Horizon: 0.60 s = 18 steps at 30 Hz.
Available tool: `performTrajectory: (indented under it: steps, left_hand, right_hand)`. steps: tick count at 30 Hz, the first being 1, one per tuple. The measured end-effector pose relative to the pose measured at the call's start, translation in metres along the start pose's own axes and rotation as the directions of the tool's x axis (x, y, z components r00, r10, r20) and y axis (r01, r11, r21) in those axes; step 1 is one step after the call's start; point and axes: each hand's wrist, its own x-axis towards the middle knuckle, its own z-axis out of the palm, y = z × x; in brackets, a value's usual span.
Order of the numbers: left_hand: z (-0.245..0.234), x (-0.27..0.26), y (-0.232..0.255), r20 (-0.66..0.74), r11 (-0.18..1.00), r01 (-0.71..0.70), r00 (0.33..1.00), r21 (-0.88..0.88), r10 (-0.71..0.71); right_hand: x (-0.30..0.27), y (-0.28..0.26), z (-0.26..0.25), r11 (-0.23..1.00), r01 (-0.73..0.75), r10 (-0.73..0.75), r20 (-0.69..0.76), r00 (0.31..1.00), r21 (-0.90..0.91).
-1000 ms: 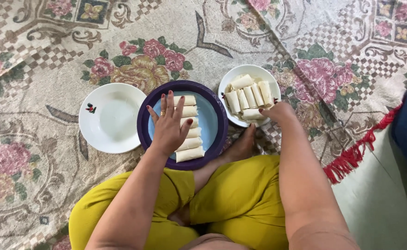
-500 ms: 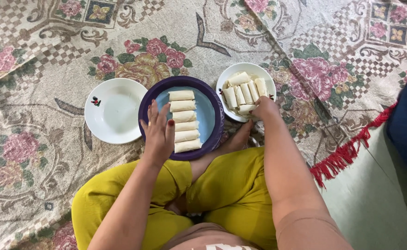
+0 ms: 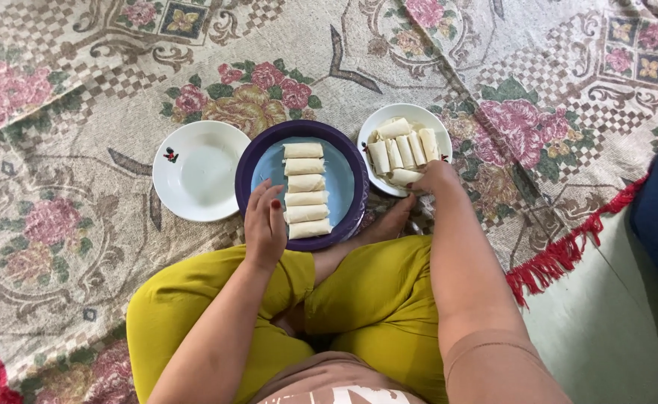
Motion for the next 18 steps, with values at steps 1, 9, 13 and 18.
performTrajectory:
  steps: [1, 9, 13, 18]
  left_hand:
    - [0.002, -0.001, -0.004, -0.003, 1.0, 0.001, 1.0, -0.001, -0.001]
    - [0.001, -0.006, -0.011, -0.05, 0.995, 0.059, 0.997, -0.081, -0.064]
    - [0.001, -0.011, -0.011, -0.05, 0.998, 0.028, 0.998, -0.062, -0.031]
    - [-0.003, -0.016, -0.002, 0.084, 0.992, 0.078, 0.994, -0.097, -0.07]
  right_hand:
    - [-0.006, -0.001, -0.003, 1.0, 0.002, -0.002, -0.001, 1.0, -0.003]
    - [-0.023, 0.0, -0.009, 0.972, 0.11, -0.086, -0.117, 0.989, 0.209]
    - [-0.022, 0.002, -0.001, 0.97, 0.114, -0.08, -0.161, 0.984, 0.212]
    - [-0.101, -0.048, -0.028, 0.825, 0.389, -0.275, -0.311, 0.91, 0.409]
